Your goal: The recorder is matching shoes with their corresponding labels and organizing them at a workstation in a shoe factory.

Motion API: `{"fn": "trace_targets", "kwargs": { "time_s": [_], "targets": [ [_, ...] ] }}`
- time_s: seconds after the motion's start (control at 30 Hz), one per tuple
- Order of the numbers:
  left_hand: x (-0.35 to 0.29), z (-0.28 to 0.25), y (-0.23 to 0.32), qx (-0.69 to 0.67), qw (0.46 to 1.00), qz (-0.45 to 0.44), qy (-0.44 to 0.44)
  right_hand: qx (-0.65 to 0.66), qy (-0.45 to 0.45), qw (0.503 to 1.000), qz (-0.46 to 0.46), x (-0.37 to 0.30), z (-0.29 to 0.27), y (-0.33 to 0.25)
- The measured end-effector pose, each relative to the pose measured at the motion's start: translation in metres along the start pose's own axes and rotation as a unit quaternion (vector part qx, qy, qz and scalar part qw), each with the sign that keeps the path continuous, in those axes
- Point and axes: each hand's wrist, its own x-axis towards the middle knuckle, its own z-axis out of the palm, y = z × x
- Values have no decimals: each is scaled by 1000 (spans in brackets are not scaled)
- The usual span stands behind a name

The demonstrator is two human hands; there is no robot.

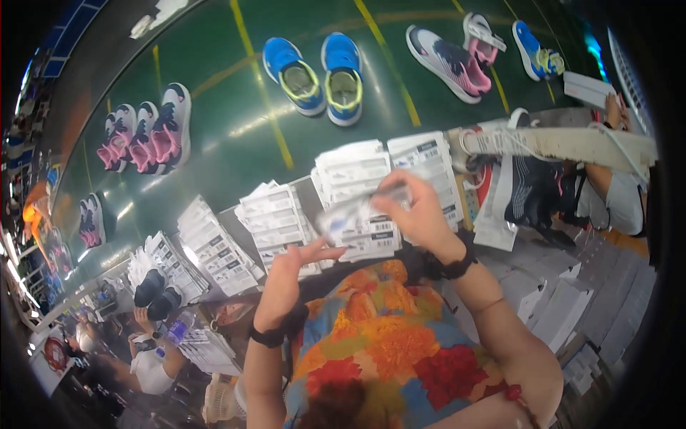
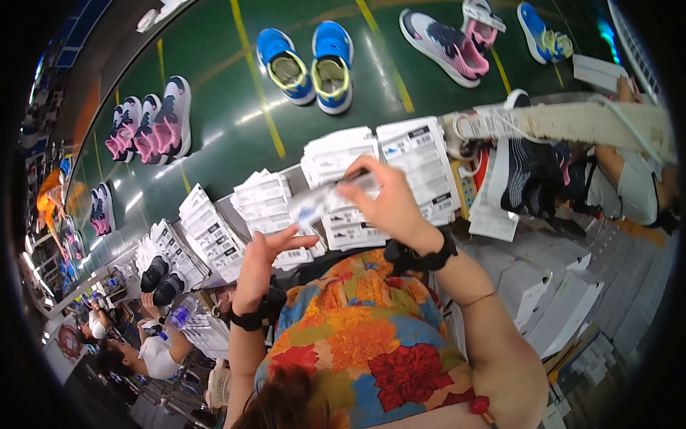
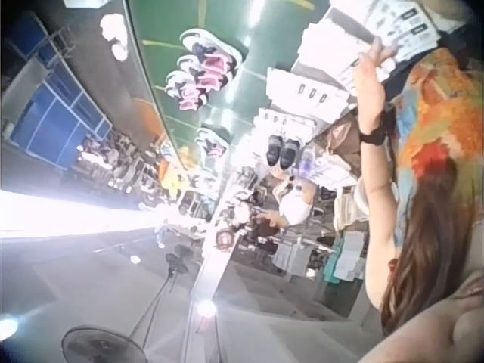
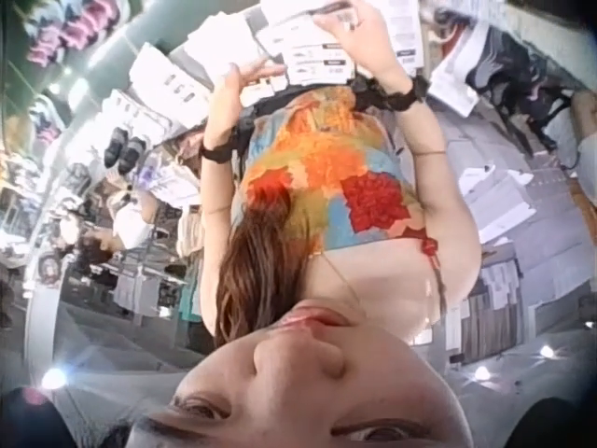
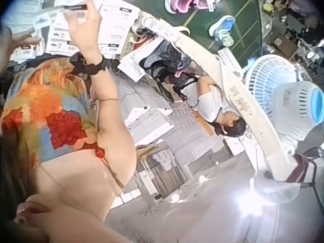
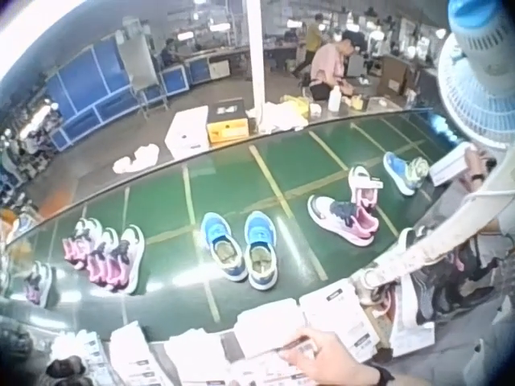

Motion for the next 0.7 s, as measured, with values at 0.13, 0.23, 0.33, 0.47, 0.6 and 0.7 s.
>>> {"fn": "trace_targets", "kwargs": {
  "time_s": [0.13, 0.23, 0.33, 0.47, 0.6, 0.7],
  "targets": [
    [0, -37, -30, 74, 989, -39, 125, 198, 187, 962, 29, 124, 11, 68],
    [-2, -59, -38, 18, 977, -64, 201, 69, 229, 971, 22, 206, 14, 132],
    [3, -73, -19, 28, 973, -9, 229, -269, 307, 903, 132, 235, 15, 150],
    [20, -84, 12, 54, 964, 54, 255, -198, 359, 893, 188, 208, 2, 118],
    [39, -65, 23, 77, 971, 65, 217, -110, 301, 947, -26, 111, -12, 89],
    [52, -39, 22, 96, 980, 96, 148, -167, 248, 951, -75, 0, -15, 32]
  ]
}}
